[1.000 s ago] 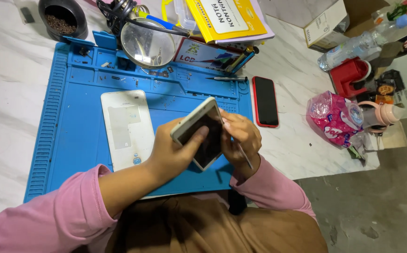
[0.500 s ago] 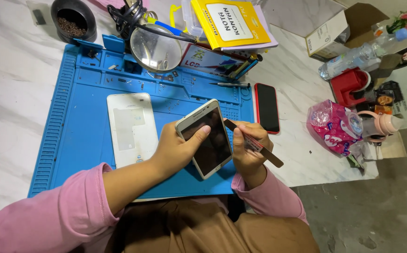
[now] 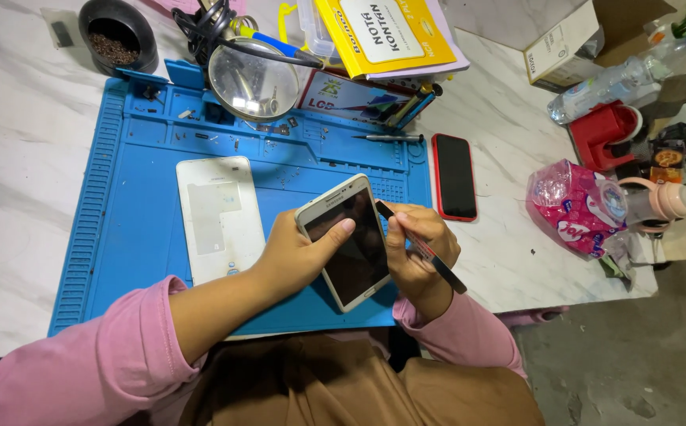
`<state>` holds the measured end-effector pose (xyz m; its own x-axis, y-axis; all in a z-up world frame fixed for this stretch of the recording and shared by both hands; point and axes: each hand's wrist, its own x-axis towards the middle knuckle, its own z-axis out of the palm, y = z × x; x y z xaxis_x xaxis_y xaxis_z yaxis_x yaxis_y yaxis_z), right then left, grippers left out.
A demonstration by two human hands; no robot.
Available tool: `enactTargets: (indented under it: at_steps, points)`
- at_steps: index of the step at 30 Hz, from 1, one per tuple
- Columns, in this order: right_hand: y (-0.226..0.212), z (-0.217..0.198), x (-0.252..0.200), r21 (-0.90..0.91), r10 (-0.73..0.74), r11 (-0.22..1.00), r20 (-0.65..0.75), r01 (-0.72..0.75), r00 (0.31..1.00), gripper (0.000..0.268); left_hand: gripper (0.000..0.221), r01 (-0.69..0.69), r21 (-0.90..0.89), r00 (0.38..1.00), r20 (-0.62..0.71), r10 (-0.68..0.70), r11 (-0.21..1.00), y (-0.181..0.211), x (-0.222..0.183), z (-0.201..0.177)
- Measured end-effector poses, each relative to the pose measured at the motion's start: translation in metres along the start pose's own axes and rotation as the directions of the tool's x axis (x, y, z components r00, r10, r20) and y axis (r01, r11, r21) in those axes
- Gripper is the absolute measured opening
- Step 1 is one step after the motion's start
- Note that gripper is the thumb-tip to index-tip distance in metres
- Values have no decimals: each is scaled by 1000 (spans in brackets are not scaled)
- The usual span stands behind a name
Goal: Disassembling a smartphone to access internal components using a prying tool
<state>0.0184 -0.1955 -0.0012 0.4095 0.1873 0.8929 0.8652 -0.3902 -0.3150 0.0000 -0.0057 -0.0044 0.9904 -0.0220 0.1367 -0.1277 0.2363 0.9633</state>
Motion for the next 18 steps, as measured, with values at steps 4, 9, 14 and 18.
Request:
enactTargets:
  at_steps: [4,9,14,18]
  points:
    - [16,-3,-6,40,105,994,-7,-104,994,8,24,73,81,996,42,-76,994,-14,9,-8]
    - [17,-1,-2,173,132,976,22,-134,991,10,27,191,153,978,58,-202,970,16,19,-12]
    - [-2,-3,14,164,80,983,36,-84,996,8,25,93,168,986,121,-114,981,0,17,-15]
    - [-10,-2,20,163,32,986,92,-47,995,1,16,55,145,980,181,-81,988,-11,15,-18]
